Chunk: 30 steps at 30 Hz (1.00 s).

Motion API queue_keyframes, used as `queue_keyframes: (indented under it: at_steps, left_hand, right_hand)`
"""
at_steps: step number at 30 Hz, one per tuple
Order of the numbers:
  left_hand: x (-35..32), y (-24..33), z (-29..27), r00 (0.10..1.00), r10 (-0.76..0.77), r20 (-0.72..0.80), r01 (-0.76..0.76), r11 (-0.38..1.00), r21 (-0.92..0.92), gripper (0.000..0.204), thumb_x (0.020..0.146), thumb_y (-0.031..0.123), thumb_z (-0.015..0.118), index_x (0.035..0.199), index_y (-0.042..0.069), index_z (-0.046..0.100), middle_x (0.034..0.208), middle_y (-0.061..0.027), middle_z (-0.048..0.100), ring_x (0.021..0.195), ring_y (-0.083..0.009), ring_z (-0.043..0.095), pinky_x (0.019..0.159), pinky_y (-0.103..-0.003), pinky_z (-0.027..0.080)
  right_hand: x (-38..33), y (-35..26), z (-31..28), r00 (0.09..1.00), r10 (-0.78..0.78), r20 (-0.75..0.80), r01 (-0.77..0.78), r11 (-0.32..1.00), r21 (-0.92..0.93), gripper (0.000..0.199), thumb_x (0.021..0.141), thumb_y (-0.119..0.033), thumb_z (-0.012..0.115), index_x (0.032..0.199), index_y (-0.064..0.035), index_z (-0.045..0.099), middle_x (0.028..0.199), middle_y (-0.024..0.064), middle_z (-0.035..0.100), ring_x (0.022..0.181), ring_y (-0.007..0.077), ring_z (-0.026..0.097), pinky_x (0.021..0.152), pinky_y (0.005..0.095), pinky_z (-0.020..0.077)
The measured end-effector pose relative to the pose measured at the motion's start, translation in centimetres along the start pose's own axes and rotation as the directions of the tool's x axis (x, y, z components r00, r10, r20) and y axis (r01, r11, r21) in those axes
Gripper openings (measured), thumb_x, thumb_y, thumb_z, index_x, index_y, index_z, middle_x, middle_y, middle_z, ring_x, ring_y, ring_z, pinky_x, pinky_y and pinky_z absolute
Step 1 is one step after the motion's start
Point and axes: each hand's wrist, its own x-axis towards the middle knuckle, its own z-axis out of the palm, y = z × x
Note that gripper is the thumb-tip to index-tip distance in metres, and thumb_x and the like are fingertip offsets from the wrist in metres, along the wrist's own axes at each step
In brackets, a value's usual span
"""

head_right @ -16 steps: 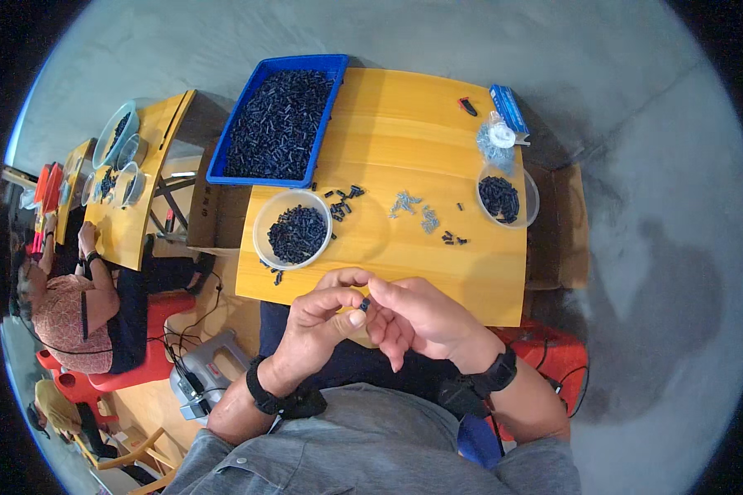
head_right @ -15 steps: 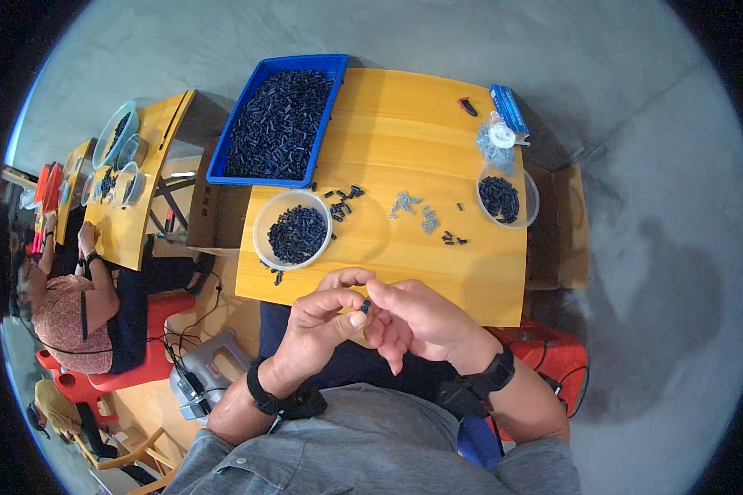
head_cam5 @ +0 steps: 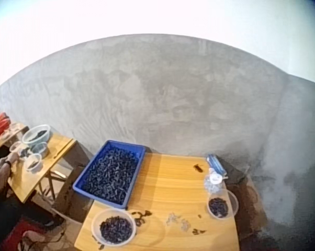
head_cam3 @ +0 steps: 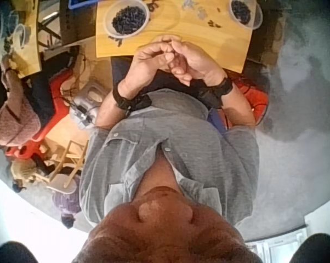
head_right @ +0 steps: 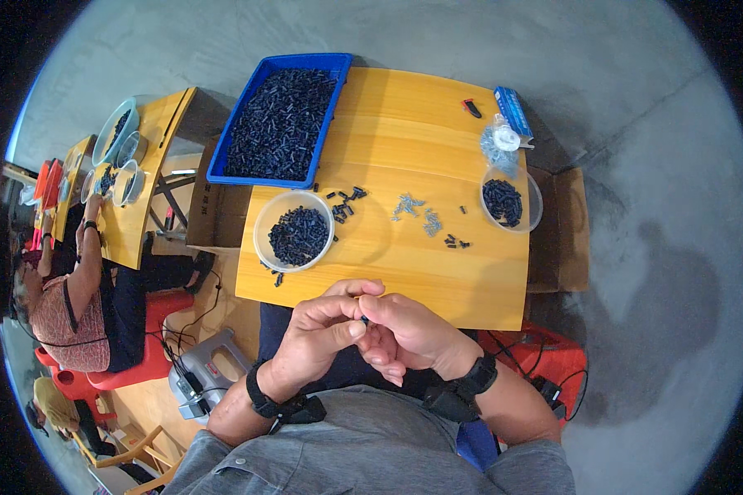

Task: Manually assembling small black plastic and yellow rubber components at a workstation.

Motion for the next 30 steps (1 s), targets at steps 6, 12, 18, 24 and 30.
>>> queue_keyframes:
  at_steps: [6,12,18,24,30]
  left_hand:
    - [0.0,0.3,0.2,0.998,0.057,-0.012,-0.055,0.994,0.093,0.011,0.086,0.004,0.062,0.095,0.002,0.066,0.126,-0.0149,0.05,0.116,-0.0213,0.047,0.097,-0.036,0.039]
    - [0.1,0.9,0.4,0.998,0.056,-0.037,-0.048,0.982,0.18,0.014,0.086,0.002,0.061,0.098,0.0,0.066,0.124,-0.0143,0.053,0.112,-0.0209,0.051,0.094,-0.034,0.042]
    - [0.0,1.3,0.5,0.998,-0.011,-0.069,0.021,0.988,0.154,0.018,0.085,-0.002,0.059,0.102,-0.001,0.065,0.121,-0.0147,0.056,0.113,-0.0237,0.054,0.094,-0.034,0.044]
    - [0.0,1.3,-0.4,0.999,-0.041,-0.029,0.045,0.989,0.144,0.018,0.085,-0.007,0.055,0.1,-0.002,0.065,0.117,-0.0135,0.058,0.118,-0.0231,0.051,0.092,-0.031,0.045]
    - [-0.2,1.1,-0.6,0.973,-0.191,-0.127,0.202,0.976,0.08,0.013,0.086,-0.006,0.055,0.094,-0.004,0.064,0.11,-0.0135,0.06,0.099,-0.0211,0.06,0.08,-0.03,0.051]
  right_hand:
    - [0.1,0.0,0.3,0.998,0.041,-0.037,-0.042,0.999,-0.025,0.055,0.093,-0.054,0.042,0.066,-0.006,0.046,0.05,0.0054,0.047,0.032,0.0137,0.047,0.029,0.0272,0.0417]
    - [0.7,0.1,1.3,0.992,0.041,-0.118,-0.045,0.998,-0.036,0.05,0.094,-0.048,0.038,0.064,-0.0088,0.044,0.048,0.0042,0.044,0.032,0.0137,0.045,0.031,0.0302,0.0438]
    - [1.0,0.5,2.3,0.976,0.052,-0.214,-0.034,0.996,0.084,0.039,0.094,-0.04,0.041,0.068,-0.0106,0.043,0.048,-0.001,0.037,0.033,0.0109,0.042,0.033,0.0305,0.0464]
    - [1.5,1.9,2.6,0.98,0.05,-0.19,-0.009,0.977,0.212,0.038,0.095,-0.041,0.036,0.105,-0.0078,0.052,0.053,-0.0027,0.034,0.036,0.0096,0.037,0.04,0.0355,0.0519]
    - [2.2,2.3,1.5,0.989,0.044,-0.143,-0.013,0.977,0.213,0.039,0.096,-0.047,0.038,0.095,-0.0095,0.048,0.053,-0.0022,0.035,0.038,0.0094,0.038,0.042,0.0347,0.0524]
